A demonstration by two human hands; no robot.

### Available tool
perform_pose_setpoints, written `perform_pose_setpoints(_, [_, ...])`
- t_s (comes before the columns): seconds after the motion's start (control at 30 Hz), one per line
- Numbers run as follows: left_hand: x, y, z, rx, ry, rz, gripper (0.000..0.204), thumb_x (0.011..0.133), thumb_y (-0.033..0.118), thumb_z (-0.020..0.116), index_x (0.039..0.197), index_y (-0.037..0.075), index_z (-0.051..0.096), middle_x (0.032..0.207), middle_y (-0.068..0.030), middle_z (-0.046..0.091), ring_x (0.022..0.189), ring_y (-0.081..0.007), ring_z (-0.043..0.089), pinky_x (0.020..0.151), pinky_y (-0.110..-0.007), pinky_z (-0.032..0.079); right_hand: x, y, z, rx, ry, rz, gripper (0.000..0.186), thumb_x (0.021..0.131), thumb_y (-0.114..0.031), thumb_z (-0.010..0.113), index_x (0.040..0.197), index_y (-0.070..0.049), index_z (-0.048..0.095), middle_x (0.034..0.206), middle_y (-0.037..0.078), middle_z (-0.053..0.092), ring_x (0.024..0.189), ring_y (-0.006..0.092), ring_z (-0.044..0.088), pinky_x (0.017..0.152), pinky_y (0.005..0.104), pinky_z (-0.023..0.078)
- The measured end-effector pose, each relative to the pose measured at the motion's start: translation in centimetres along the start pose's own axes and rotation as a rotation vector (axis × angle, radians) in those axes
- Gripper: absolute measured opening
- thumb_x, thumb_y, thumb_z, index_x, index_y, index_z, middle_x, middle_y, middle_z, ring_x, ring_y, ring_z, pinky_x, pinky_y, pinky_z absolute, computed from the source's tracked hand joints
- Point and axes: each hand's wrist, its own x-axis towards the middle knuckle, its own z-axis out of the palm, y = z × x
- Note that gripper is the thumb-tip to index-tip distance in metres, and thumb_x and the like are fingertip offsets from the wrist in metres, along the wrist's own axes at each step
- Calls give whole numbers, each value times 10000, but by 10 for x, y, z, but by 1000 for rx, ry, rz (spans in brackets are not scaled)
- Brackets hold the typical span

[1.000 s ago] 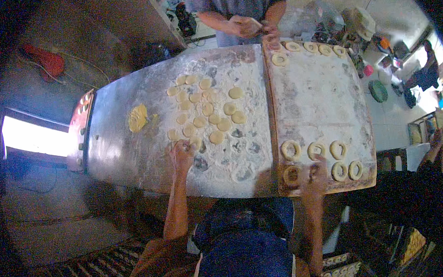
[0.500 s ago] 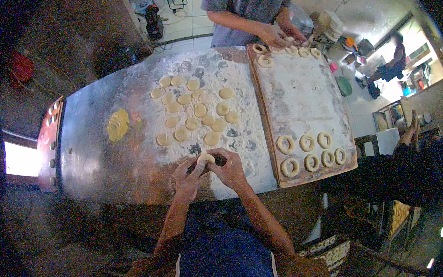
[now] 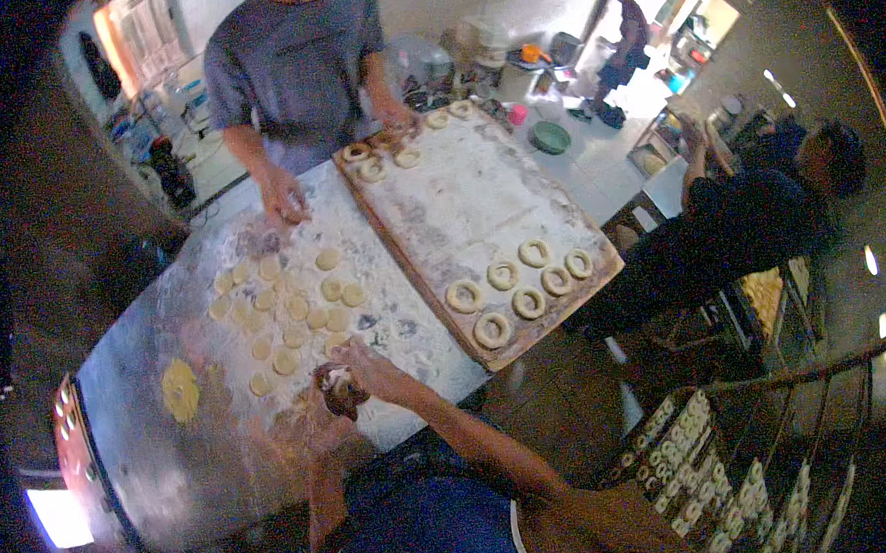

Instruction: The person shapes small dough pieces into ring forms by hand and places them on a wooden board. They repeat this process continuously while coworkers also shape dough nearby.

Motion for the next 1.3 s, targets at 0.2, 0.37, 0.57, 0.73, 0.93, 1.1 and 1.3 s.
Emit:
perform_pose_setpoints(0.2, [32, -39, 35, -416, 52, 130, 275, 958, 209, 434, 1159, 23, 443, 935, -135, 588, 717, -286, 615, 684, -376, 531, -18, -10, -22, 401, 178, -202, 604, 1007, -395, 382, 675, 60, 600, 555, 219, 545, 508, 293, 533, 547, 446, 443])
perform_pose_setpoints(0.37, [57, -84, 82, -20, 294, 126, 353, 993, 380, 461, 1083, 40, 483, 912, -94, 539, 842, -209, 579, 702, -402, 518, -17, -20, -64, -436, 236, -106, 467, 985, -331, 449, 767, 37, 637, 626, 159, 602, 579, 296, 583, 546, 413, 461])
perform_pose_setpoints(0.57, [74, -78, 137, 68, 240, 57, 363, 987, 451, 457, 883, 104, 464, 792, -11, 502, 670, -137, 519, 632, -276, 477, -22, 2, -119, -279, 264, 4, 470, 979, -296, 480, 726, 67, 639, 631, 117, 604, 614, 193, 542, 580, 373, 436])
perform_pose_setpoints(0.73, [95, -116, 180, -754, 426, -283, 336, 991, 408, 460, 982, 78, 524, 755, -23, 528, 654, -168, 543, 587, -307, 484, -24, 35, -159, -56, 366, -305, 447, 938, -297, 507, 638, 33, 541, 536, 185, 470, 479, 262, 474, 515, 427, 392])
perform_pose_setpoints(0.93, [108, -109, 228, -258, 334, -156, 287, 986, 363, 481, 986, 87, 556, 889, -45, 595, 750, -204, 607, 611, -351, 499, -33, 34, -224, -384, 211, -369, 449, 930, -357, 456, 744, 16, 623, 614, 219, 546, 566, 392, 564, 564, 481, 441])
perform_pose_setpoints(1.1, [118, -114, 262, 698, 85, 324, 298, 1011, 341, 454, 969, 65, 558, 912, -55, 586, 773, -250, 592, 657, -380, 499, -48, 42, -281, -378, 198, -296, 532, 974, -434, 381, 752, 0, 592, 647, 190, 551, 596, 353, 575, 555, 417, 440])
perform_pose_setpoints(1.3, [162, -128, 340, 318, -72, 122, 340, 1002, 353, 453, 932, 33, 543, 810, -39, 589, 699, -199, 543, 621, -357, 449, -70, -3, -349, -257, 450, -297, 309, 913, -265, 521, 865, 3, 668, 706, 192, 628, 624, 313, 629, 584, 398, 492])
